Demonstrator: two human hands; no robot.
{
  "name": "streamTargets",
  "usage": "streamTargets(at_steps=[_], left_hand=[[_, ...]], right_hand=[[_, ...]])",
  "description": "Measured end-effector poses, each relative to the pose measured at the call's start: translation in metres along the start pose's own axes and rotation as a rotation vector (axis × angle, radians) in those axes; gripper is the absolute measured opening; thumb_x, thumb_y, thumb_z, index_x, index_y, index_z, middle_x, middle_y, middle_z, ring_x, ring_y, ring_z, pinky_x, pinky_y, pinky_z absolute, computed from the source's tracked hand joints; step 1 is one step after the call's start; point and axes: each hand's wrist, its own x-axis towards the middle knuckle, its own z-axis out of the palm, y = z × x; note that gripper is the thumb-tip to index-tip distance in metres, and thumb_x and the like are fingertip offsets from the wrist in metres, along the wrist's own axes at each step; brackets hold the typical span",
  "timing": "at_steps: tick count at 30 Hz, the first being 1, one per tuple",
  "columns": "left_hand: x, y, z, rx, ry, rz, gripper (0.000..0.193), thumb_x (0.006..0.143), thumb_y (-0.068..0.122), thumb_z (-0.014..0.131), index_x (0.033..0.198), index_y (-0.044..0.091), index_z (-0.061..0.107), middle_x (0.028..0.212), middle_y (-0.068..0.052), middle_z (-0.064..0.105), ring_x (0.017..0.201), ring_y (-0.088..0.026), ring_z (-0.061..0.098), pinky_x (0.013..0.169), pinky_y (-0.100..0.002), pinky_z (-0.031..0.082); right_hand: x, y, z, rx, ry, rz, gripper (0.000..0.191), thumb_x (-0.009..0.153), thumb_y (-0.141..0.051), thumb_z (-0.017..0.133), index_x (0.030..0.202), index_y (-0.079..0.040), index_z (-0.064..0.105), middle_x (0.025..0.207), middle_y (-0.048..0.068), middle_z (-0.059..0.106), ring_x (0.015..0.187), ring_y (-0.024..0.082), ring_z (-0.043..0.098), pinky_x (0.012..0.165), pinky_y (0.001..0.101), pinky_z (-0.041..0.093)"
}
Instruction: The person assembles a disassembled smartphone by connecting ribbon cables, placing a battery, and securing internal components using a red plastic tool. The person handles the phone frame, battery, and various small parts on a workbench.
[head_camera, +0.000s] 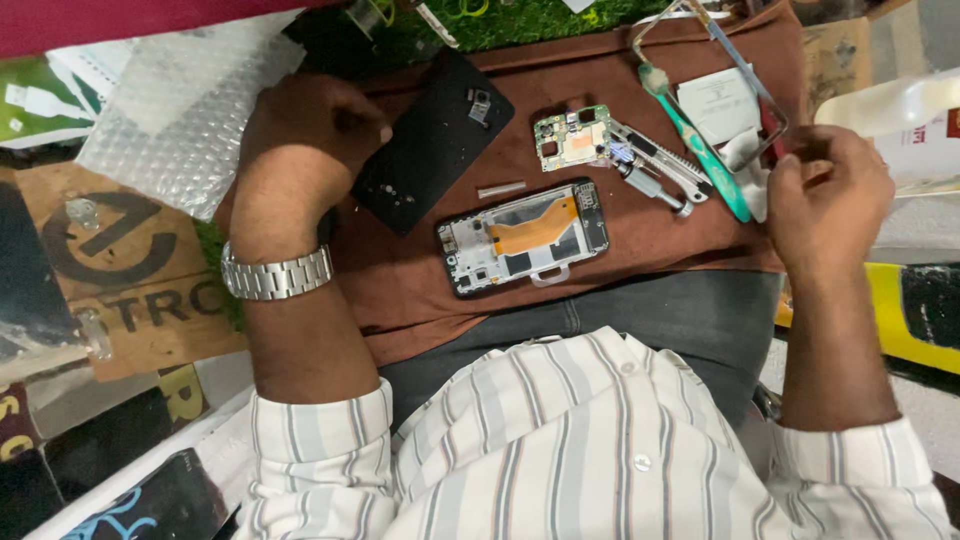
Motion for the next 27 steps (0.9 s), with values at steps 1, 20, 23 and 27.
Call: streamTargets(at_steps=[1,20,23,27], left_hand=[[0.001,-0.001,-0.001,0.004,-0.004,-0.016,0.015,0.083,0.024,0.083,0.094,0.015,0.081,0.092,-0.011,0.076,0.084,-0.029,0.073,0.077,-0.04,0.057],[0.002,0.01,0.014,-0.036,-0.078,-0.009,0.016,0.082,0.024,0.084,0.094,0.016,0.079,0.092,-0.008,0.077,0.083,-0.026,0.074,0.076,-0.04,0.057],[0.001,0.019,0.021,0.008,-0.059,0.097,0.014,0.083,0.025,0.085,0.093,0.016,0.08,0.093,-0.009,0.077,0.082,-0.029,0.073,0.075,-0.042,0.056],[-0.007,0.039,0.037,0.022,-0.118,0.13,0.021,0.077,0.026,0.088,0.093,0.017,0.078,0.091,-0.008,0.076,0.081,-0.028,0.072,0.074,-0.041,0.057]], right_hand=[[-0.007,-0.011,0.0,0.083,-0.019,0.055,0.018,0.097,-0.002,0.063,0.113,0.001,0.069,0.109,0.018,0.072,0.1,0.033,0.07,0.091,0.0405,0.056],[-0.037,-0.086,-0.015,0.037,-0.314,0.092,0.022,0.089,-0.015,0.077,0.106,-0.003,0.073,0.084,0.013,0.067,0.072,0.024,0.065,0.069,0.0375,0.052],[-0.046,-0.073,-0.013,0.327,-0.109,0.174,0.019,0.107,-0.018,0.074,0.104,-0.001,0.064,0.089,0.011,0.063,0.067,0.017,0.054,0.064,0.0314,0.042],[-0.036,-0.069,0.009,0.971,0.036,0.338,0.022,0.12,-0.023,0.059,0.104,-0.007,0.056,0.088,0.005,0.063,0.072,0.013,0.056,0.068,0.0259,0.049]])
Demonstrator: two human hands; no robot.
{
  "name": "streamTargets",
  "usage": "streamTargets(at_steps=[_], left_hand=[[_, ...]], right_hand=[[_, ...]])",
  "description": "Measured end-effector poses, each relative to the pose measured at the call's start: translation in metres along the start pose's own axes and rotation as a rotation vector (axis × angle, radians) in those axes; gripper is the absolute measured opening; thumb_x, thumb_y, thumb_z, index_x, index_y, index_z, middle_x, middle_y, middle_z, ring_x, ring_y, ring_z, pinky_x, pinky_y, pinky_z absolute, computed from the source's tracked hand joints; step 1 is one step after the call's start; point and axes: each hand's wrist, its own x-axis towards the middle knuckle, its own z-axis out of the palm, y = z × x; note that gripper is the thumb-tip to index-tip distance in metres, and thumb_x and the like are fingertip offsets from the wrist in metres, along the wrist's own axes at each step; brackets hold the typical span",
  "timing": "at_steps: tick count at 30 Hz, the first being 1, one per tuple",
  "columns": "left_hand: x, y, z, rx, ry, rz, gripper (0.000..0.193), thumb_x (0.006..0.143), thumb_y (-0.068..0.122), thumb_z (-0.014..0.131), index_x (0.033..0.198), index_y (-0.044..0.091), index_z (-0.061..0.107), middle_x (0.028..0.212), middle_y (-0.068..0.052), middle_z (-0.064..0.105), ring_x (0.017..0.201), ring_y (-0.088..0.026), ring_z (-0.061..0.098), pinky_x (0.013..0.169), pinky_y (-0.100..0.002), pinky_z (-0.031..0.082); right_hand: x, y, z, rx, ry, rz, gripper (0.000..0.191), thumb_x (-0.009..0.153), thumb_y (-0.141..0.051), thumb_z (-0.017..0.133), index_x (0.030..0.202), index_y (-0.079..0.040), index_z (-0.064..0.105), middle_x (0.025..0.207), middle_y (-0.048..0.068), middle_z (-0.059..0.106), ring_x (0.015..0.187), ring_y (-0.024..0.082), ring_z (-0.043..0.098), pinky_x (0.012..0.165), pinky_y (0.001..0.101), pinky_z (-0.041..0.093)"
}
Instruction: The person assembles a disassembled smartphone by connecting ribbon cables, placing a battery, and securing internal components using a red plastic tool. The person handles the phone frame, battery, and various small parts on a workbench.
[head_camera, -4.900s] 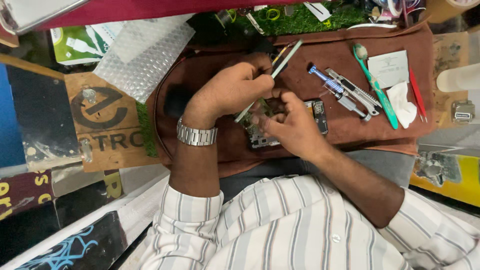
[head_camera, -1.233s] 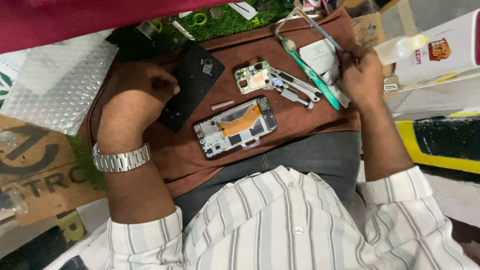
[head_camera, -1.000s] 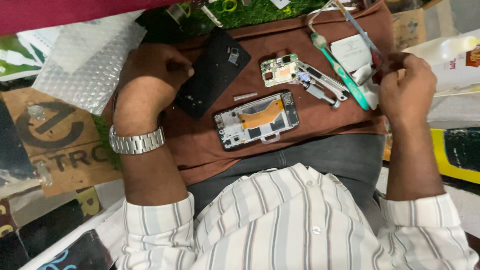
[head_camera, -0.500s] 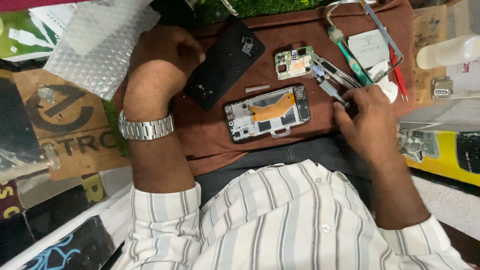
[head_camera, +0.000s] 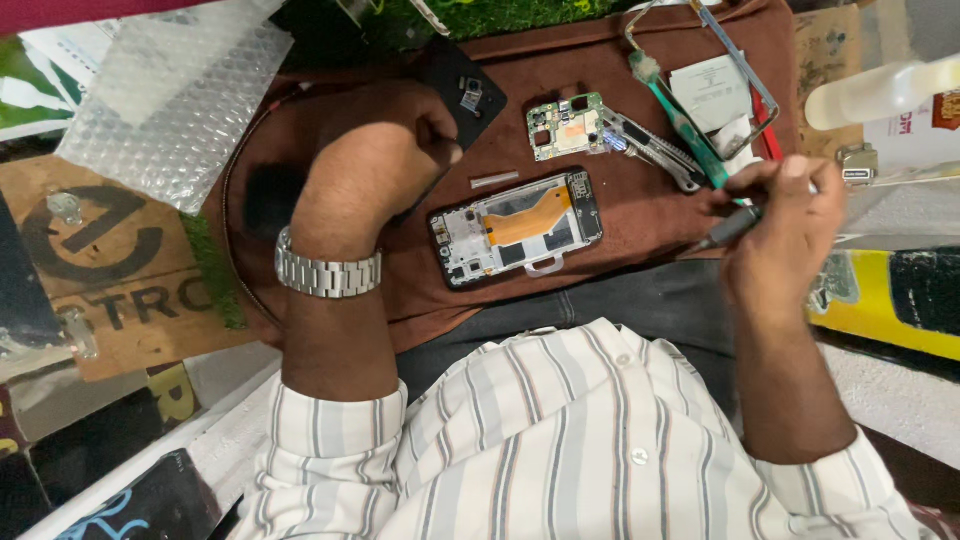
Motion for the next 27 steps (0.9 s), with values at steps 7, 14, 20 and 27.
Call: streamTargets(at_steps=[7,14,20,27], left_hand=[[-0.006,-0.004,-0.004,0.045,0.048,0.023,0.033,0.075,0.02,0.088,0.103,0.015,0.072,0.091,-0.008,0.075,0.084,-0.03,0.071,0.075,-0.042,0.056],[-0.009,-0.018,-0.017,0.011,0.077,0.015,0.04,0.074,0.024,0.091,0.104,0.011,0.067,0.096,-0.012,0.074,0.088,-0.033,0.071,0.078,-0.045,0.056],[0.002,0.003,-0.003,0.196,-0.203,-0.219,0.043,0.087,0.042,0.084,0.12,0.019,0.066,0.1,-0.02,0.071,0.093,-0.04,0.068,0.085,-0.051,0.053],[-0.01,0.06,0.03,0.004,-0.314,-0.045,0.034,0.078,0.016,0.077,0.11,0.014,0.068,0.107,-0.012,0.071,0.101,-0.034,0.069,0.085,-0.047,0.055]], right_hand=[[0.014,-0.034,0.056,-0.73,-0.663,0.011,0.065,0.071,-0.027,0.087,0.122,-0.008,0.053,0.09,0.013,0.069,0.079,0.027,0.069,0.066,0.0403,0.057],[0.032,-0.069,0.098,-1.089,-0.861,0.038,0.075,0.068,-0.029,0.09,0.129,-0.009,0.051,0.097,0.02,0.072,0.094,0.039,0.069,0.076,0.0493,0.053],[0.038,-0.074,0.107,-1.145,-0.907,0.12,0.08,0.066,-0.028,0.09,0.131,-0.008,0.05,0.092,0.02,0.072,0.089,0.039,0.071,0.076,0.0492,0.054],[0.041,-0.063,0.105,-1.163,-0.922,0.123,0.083,0.062,-0.026,0.092,0.13,-0.006,0.049,0.097,0.023,0.072,0.097,0.042,0.069,0.079,0.0511,0.053]])
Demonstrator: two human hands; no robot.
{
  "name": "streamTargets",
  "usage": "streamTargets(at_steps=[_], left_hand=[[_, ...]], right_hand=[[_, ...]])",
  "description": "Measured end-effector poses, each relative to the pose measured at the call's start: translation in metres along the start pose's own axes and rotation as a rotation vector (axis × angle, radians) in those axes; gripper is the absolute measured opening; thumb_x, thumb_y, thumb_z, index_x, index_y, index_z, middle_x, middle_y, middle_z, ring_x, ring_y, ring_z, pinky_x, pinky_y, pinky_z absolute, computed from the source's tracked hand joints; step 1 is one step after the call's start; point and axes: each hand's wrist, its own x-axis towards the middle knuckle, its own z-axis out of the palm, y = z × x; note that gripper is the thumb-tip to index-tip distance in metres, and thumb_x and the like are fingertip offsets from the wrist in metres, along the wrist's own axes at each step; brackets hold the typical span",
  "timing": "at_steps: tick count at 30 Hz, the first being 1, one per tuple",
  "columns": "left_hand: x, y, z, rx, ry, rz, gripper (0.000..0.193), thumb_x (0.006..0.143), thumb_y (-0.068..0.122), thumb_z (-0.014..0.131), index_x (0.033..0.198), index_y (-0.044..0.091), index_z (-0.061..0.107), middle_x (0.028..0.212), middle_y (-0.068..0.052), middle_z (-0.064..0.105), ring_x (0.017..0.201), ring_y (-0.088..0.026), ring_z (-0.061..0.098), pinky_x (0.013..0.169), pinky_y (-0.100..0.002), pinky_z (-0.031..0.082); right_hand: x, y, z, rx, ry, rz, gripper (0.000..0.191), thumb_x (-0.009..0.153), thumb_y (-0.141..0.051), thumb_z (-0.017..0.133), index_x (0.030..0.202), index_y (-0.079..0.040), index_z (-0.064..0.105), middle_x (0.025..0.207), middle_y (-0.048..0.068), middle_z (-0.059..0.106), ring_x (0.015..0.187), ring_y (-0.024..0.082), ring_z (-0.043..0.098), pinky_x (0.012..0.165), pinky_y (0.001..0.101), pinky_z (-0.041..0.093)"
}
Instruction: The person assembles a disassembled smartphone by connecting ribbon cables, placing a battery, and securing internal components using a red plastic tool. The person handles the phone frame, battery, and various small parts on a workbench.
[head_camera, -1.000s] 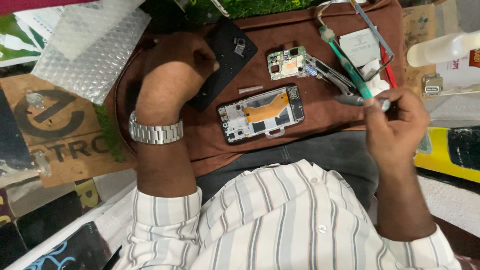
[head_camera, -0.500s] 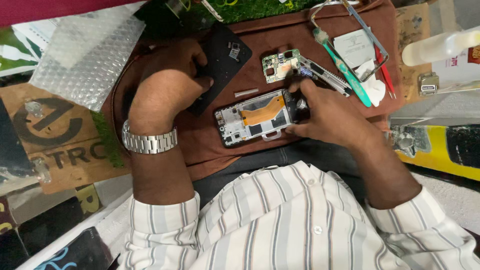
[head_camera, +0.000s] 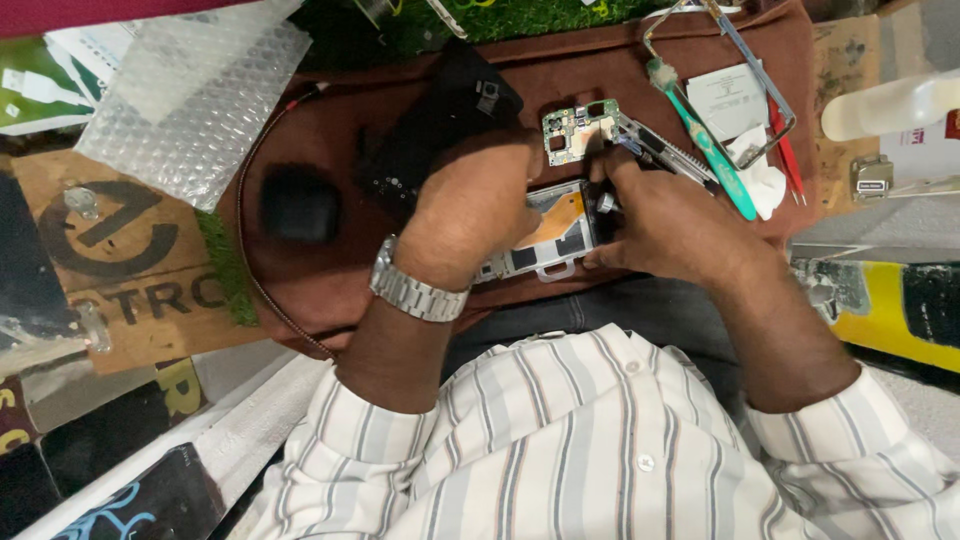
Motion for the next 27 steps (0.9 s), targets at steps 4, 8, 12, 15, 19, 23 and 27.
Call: streamTargets(at_steps=[4,8,12,15,19,23,27], left_hand=[[0.0,0.012,0.009,0.03,0.009,0.031,0.031,0.082,0.01,0.073,0.112,0.012,0.067,0.106,-0.012,0.071,0.1,-0.035,0.069,0.082,-0.049,0.056],[0.001,0.011,0.011,0.049,0.02,0.046,0.03,0.082,0.009,0.073,0.111,0.011,0.068,0.107,-0.012,0.071,0.1,-0.034,0.07,0.082,-0.047,0.057],[0.0,0.012,0.011,0.031,-0.001,0.027,0.032,0.082,0.01,0.073,0.113,0.013,0.067,0.107,-0.012,0.072,0.101,-0.034,0.07,0.084,-0.047,0.056],[0.001,0.01,0.009,0.025,-0.009,0.031,0.034,0.082,0.012,0.073,0.115,0.013,0.067,0.106,-0.012,0.072,0.099,-0.034,0.07,0.082,-0.048,0.056],[0.007,-0.01,-0.001,-0.043,-0.062,-0.004,0.03,0.083,0.03,0.078,0.108,0.014,0.071,0.102,-0.013,0.073,0.097,-0.032,0.071,0.084,-0.046,0.055],[0.005,-0.051,-0.023,-0.053,0.404,0.104,0.016,0.088,0.027,0.076,0.101,0.017,0.077,0.099,-0.013,0.075,0.088,-0.036,0.07,0.078,-0.047,0.055],[-0.002,-0.097,-0.057,-0.034,0.541,0.082,0.009,0.091,0.014,0.07,0.091,0.016,0.079,0.098,-0.009,0.077,0.089,-0.032,0.072,0.079,-0.044,0.057]], right_hand=[[0.002,0.002,-0.001,0.009,0.012,-0.043,0.093,0.06,-0.029,0.096,0.132,-0.001,0.043,0.102,0.027,0.069,0.098,0.047,0.067,0.079,0.0527,0.053],[-0.003,0.001,-0.001,0.007,0.061,-0.062,0.086,0.063,-0.026,0.094,0.126,0.001,0.042,0.102,0.028,0.068,0.096,0.048,0.066,0.077,0.0534,0.052],[-0.023,0.011,0.01,0.073,0.145,-0.018,0.062,0.075,-0.025,0.09,0.115,-0.005,0.046,0.091,0.02,0.068,0.084,0.038,0.068,0.072,0.0476,0.052],[-0.035,0.028,0.027,0.289,0.32,-0.257,0.039,0.079,-0.004,0.074,0.109,-0.005,0.047,0.095,0.012,0.066,0.087,0.023,0.068,0.077,0.0357,0.054],[-0.037,0.053,0.048,0.816,0.475,-0.3,0.026,0.097,0.004,0.068,0.114,-0.004,0.049,0.107,0.0,0.058,0.098,0.007,0.06,0.085,0.0249,0.053],[-0.03,0.072,0.041,0.721,0.445,-0.175,0.025,0.099,0.003,0.068,0.121,-0.004,0.06,0.1,-0.001,0.058,0.091,0.008,0.054,0.078,0.0239,0.048],[-0.034,0.069,0.03,0.308,0.505,-0.228,0.03,0.094,-0.005,0.074,0.123,-0.004,0.065,0.105,0.01,0.06,0.094,0.023,0.06,0.079,0.0321,0.05]])
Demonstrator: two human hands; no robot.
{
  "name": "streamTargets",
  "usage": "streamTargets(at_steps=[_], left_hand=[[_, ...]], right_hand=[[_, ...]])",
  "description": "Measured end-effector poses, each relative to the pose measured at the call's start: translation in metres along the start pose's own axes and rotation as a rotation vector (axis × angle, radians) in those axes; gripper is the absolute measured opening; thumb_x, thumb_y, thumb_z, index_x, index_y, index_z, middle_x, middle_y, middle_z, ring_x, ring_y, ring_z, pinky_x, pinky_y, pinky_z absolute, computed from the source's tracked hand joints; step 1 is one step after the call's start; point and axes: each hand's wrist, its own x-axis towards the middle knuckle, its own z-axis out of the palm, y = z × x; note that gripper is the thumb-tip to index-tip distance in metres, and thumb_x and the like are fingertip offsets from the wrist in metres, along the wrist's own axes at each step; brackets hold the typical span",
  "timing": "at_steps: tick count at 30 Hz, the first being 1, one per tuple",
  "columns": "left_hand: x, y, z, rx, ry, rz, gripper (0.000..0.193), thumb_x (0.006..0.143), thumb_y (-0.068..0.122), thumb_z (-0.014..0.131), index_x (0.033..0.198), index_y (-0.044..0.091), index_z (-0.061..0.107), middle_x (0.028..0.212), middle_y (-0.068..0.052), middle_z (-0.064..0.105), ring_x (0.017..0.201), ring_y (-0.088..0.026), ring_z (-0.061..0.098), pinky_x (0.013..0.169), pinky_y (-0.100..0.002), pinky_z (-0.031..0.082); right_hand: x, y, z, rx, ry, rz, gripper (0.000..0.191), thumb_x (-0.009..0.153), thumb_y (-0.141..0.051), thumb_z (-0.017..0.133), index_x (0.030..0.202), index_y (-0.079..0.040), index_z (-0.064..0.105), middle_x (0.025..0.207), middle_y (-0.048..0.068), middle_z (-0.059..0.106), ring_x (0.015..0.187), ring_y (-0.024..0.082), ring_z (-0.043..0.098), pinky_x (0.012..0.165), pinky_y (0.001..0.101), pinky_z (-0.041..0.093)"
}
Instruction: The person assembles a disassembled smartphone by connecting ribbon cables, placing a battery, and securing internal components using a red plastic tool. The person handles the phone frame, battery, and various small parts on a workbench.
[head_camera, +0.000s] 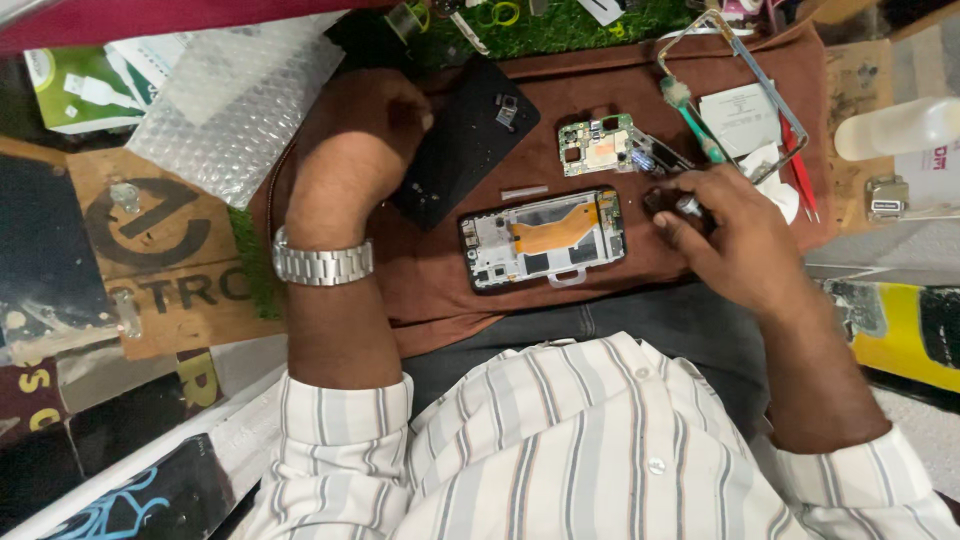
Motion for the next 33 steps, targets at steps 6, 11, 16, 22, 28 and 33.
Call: streamTargets(at_steps=[6,11,16,22,28,33], left_hand=[[-0.011,-0.021,-0.027,0.037,-0.048,-0.159,0.013,0.081,0.021,0.084,0.089,0.012,0.079,0.092,-0.01,0.076,0.083,-0.029,0.074,0.077,-0.041,0.058],[-0.004,-0.007,-0.021,0.019,-0.147,-0.23,0.015,0.078,0.024,0.086,0.089,0.015,0.081,0.091,-0.009,0.077,0.084,-0.027,0.074,0.079,-0.04,0.058],[-0.001,0.0,0.004,-0.102,-0.072,-0.134,0.026,0.074,0.023,0.086,0.097,0.014,0.077,0.097,-0.008,0.077,0.089,-0.027,0.074,0.08,-0.04,0.057],[0.004,-0.002,0.025,-0.02,-0.046,-0.1,0.015,0.08,0.023,0.086,0.089,0.013,0.079,0.096,-0.012,0.075,0.088,-0.031,0.072,0.078,-0.043,0.056],[0.0,0.008,0.011,-0.05,-0.088,-0.048,0.013,0.086,0.021,0.082,0.091,0.01,0.078,0.091,-0.014,0.074,0.081,-0.032,0.071,0.072,-0.043,0.055],[-0.011,0.048,-0.005,-0.34,-0.062,-0.038,0.013,0.089,0.013,0.075,0.1,0.005,0.073,0.091,-0.008,0.076,0.081,-0.017,0.074,0.072,-0.031,0.056]], right_hand=[[-0.003,-0.005,0.005,-0.165,0.074,-0.054,0.039,0.092,-0.002,0.069,0.13,-0.003,0.062,0.115,0.019,0.057,0.104,0.036,0.061,0.088,0.0418,0.051],[-0.004,0.004,0.011,-0.257,0.096,-0.051,0.032,0.093,-0.001,0.073,0.123,-0.001,0.061,0.113,0.02,0.056,0.103,0.038,0.059,0.092,0.0448,0.051],[-0.007,0.007,0.015,-0.279,0.162,-0.106,0.038,0.093,-0.004,0.078,0.126,0.0,0.058,0.12,0.021,0.054,0.108,0.039,0.058,0.096,0.0466,0.051],[-0.014,0.022,0.006,-0.3,0.33,-0.067,0.025,0.099,-0.002,0.075,0.122,-0.003,0.064,0.117,0.017,0.061,0.108,0.035,0.062,0.094,0.0434,0.051],[-0.017,0.043,-0.011,-0.287,0.307,0.062,0.02,0.092,-0.003,0.075,0.11,-0.003,0.067,0.106,0.016,0.066,0.09,0.033,0.063,0.081,0.0423,0.051],[-0.022,0.069,-0.021,-0.365,0.425,0.115,0.021,0.095,-0.005,0.075,0.114,-0.001,0.067,0.109,0.016,0.068,0.096,0.036,0.065,0.084,0.045,0.052]])
